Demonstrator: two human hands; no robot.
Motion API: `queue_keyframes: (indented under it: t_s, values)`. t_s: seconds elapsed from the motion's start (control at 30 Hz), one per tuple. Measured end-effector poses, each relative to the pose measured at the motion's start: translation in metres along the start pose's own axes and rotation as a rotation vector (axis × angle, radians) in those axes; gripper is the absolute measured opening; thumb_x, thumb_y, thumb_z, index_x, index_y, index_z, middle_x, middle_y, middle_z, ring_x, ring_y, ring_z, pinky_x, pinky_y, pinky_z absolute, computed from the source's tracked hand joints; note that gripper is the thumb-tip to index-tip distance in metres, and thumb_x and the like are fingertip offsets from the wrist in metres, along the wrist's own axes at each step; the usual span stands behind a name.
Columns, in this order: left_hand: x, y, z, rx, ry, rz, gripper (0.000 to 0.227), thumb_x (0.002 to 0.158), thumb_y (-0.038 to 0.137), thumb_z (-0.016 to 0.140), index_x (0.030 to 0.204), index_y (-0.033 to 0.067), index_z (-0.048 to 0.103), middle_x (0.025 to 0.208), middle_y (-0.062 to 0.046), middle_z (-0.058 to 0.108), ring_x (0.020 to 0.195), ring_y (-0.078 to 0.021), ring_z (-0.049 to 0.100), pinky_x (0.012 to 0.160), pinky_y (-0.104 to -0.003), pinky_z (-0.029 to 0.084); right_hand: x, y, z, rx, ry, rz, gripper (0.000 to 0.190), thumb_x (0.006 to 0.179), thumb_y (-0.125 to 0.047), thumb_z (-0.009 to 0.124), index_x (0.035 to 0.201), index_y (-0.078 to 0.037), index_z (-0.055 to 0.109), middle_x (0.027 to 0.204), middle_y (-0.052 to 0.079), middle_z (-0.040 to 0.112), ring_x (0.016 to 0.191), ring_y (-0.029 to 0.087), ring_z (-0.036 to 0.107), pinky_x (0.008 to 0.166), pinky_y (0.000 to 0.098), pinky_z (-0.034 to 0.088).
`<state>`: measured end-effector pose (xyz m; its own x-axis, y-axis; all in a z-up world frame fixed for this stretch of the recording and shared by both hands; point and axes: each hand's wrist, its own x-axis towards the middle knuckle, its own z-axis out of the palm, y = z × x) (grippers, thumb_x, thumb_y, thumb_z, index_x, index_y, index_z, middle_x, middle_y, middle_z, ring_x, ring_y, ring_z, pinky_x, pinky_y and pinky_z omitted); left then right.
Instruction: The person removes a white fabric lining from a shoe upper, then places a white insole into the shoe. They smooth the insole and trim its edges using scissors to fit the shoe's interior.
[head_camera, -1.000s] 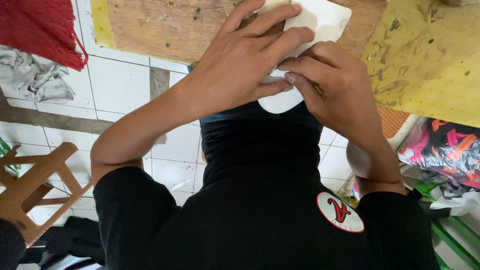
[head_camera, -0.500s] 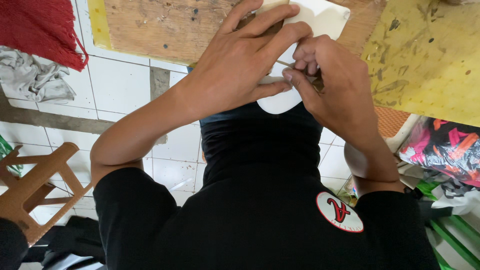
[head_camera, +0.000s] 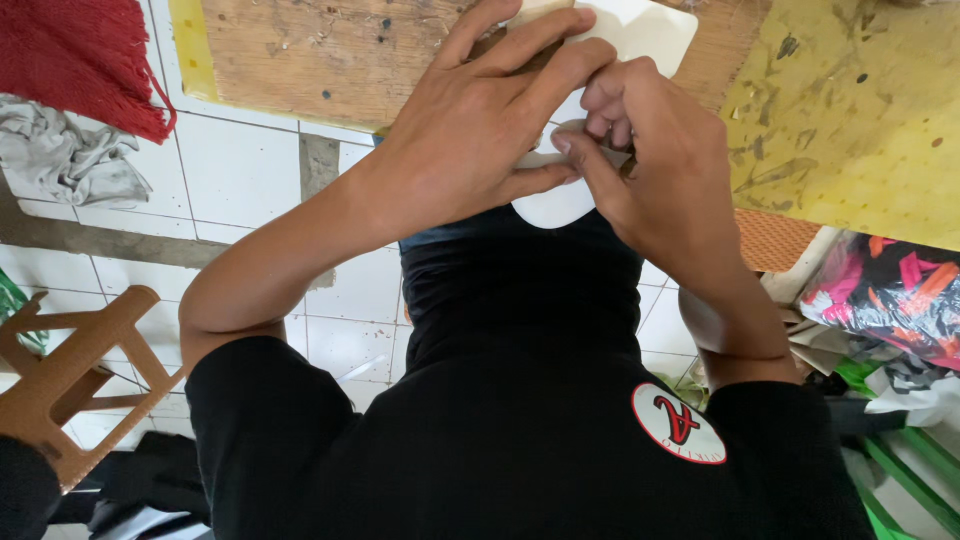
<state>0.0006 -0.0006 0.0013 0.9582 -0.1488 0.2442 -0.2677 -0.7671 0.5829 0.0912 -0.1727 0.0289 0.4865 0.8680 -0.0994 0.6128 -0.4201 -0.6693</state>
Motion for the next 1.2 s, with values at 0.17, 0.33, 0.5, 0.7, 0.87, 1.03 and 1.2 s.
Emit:
queue_keyframes:
  t_s: [0.17,0.33,0.5,0.7,0.87,1.03,1.2]
  values:
    - [0.0,0.001,0.001,-0.033,0.002,-0.029,0.064,0.089,0.027,0.088,0.127,-0.0014,0.045,0.13,-0.017,0.055,0.129,-0.0262,0.048,0.106,-0.046,0.028,0.005,0.0,0.006,-0.04,0.063,-0.036,0.032,0.095,-0.003,0.082,0.099,-0.001,0.05,0.076,0.007,0.053,0.068,0.019,0.051,0.063,0.0313,0.042]
    - [-0.001,0.001,0.001,-0.022,0.0,-0.033,0.064,0.091,0.029,0.087,0.129,-0.0031,0.046,0.131,-0.019,0.056,0.128,-0.0273,0.05,0.108,-0.046,0.027,0.005,-0.002,0.003,-0.037,0.07,-0.082,0.03,0.098,-0.004,0.08,0.1,0.001,0.051,0.076,0.009,0.052,0.068,0.022,0.051,0.063,0.0343,0.042]
    - [0.0,0.0,0.002,-0.038,-0.045,-0.035,0.072,0.087,0.033,0.091,0.131,0.0004,0.044,0.134,-0.013,0.059,0.134,-0.0261,0.041,0.111,-0.047,0.024,-0.005,-0.006,-0.025,0.066,-0.077,0.073,0.021,0.096,-0.007,0.072,0.105,-0.002,0.053,0.093,0.006,0.062,0.076,0.016,0.057,0.065,0.0278,0.045]
    - [0.001,0.001,0.001,-0.017,-0.032,-0.014,0.066,0.093,0.03,0.089,0.132,-0.0008,0.045,0.134,-0.012,0.061,0.134,-0.0262,0.043,0.111,-0.045,0.025,-0.011,0.001,-0.015,0.073,-0.013,0.054,0.027,0.092,-0.004,0.076,0.108,-0.001,0.054,0.094,0.007,0.059,0.083,0.021,0.055,0.075,0.0327,0.045]
    - [0.0,0.002,0.002,-0.01,-0.032,-0.024,0.068,0.096,0.033,0.085,0.133,-0.0028,0.04,0.134,-0.011,0.065,0.135,-0.0267,0.043,0.111,-0.047,0.027,-0.013,0.011,-0.002,0.012,0.076,-0.023,0.038,0.091,-0.006,0.085,0.112,-0.001,0.054,0.091,0.006,0.056,0.082,0.024,0.052,0.073,0.036,0.044]
    - [0.002,0.002,0.0,-0.019,-0.055,-0.036,0.075,0.091,0.034,0.091,0.132,-0.002,0.04,0.134,-0.011,0.065,0.135,-0.0274,0.044,0.111,-0.046,0.026,-0.014,0.017,0.001,-0.051,0.123,-0.029,0.047,0.088,-0.014,0.094,0.112,-0.003,0.054,0.089,0.003,0.055,0.081,0.025,0.049,0.074,0.0384,0.04]
    - [0.001,0.001,0.001,-0.039,-0.104,-0.06,0.088,0.083,0.039,0.096,0.136,-0.001,0.037,0.14,-0.01,0.06,0.138,-0.0259,0.039,0.114,-0.046,0.023,-0.012,0.018,0.001,-0.033,0.17,-0.044,0.046,0.09,-0.018,0.094,0.111,-0.002,0.056,0.085,0.005,0.055,0.082,0.026,0.05,0.074,0.0384,0.04]
